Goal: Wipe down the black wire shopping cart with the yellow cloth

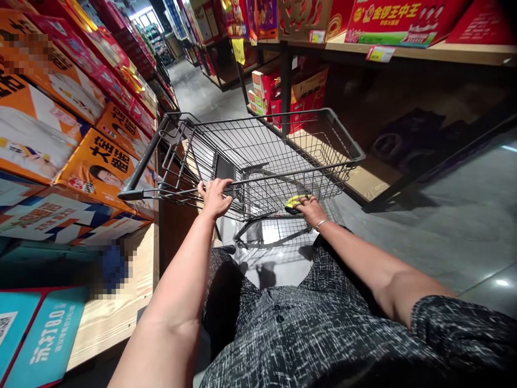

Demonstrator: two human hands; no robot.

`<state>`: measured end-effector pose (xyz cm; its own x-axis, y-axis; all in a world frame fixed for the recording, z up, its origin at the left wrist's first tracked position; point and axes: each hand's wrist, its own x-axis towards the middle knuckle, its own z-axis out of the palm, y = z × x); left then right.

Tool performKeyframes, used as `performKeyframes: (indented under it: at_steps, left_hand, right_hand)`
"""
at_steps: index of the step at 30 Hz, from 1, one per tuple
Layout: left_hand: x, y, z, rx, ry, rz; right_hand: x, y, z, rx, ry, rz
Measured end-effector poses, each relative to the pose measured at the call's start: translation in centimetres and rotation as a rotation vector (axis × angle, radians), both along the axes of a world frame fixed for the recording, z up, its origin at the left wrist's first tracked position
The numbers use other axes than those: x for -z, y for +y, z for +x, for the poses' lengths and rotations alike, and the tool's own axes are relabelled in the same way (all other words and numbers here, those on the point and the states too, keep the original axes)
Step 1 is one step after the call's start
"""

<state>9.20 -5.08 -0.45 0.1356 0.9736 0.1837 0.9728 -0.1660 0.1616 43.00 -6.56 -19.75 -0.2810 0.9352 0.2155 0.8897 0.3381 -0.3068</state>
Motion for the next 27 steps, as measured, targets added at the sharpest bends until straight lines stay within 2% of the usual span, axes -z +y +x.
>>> performKeyframes:
  at_steps: [1,3,6,8,11,14,18,21,24,27]
  left_hand:
    - [0.0,0.0,0.0,0.001,-0.001,-0.002]
    - [0.1,0.0,0.0,-0.002,-0.002,-0.004]
    - [0.1,0.0,0.1,-0.016,-0.002,0.000]
    - [0.2,0.1,0.1,-0.020,-0.002,-0.002]
    - [0.3,0.1,-0.1,-0.014,-0.009,-0.005]
    - [0.3,0.1,-0.4,-0.001,-0.021,0.002]
    - [0.4,0.2,-0.5,0.004,-0.035,0.018]
    - [0.4,0.3,-0.4,0.000,-0.040,0.020]
    - [0.3,0.4,-0.2,-0.012,-0.031,0.018]
    - [0.0,0.5,0.8,-0.046,0.003,0.000]
  right_hand:
    - [-0.1,-0.4,-0.3,-0.018,-0.014,-0.018]
    - [-1.8,-0.7,-1.4,-0.094,0.011,0.069]
    - [-6.6,0.4,-4.0,-0.206,0.114,0.386]
    - [-9.8,1.8,-5.5,-0.211,0.125,0.528]
    - [-12.4,3.7,-5.2,-0.136,0.031,0.533]
    - [-12.1,4.4,-1.1,-0.044,-0.074,0.455]
    - [-10.8,3.9,8.1,0.174,-0.113,0.406]
    - [-10.5,3.9,13.2,0.244,-0.101,0.365]
    - [-10.2,4.5,13.5,0.266,-0.028,0.367]
    - [-10.0,4.8,9.6,0.299,0.092,0.414]
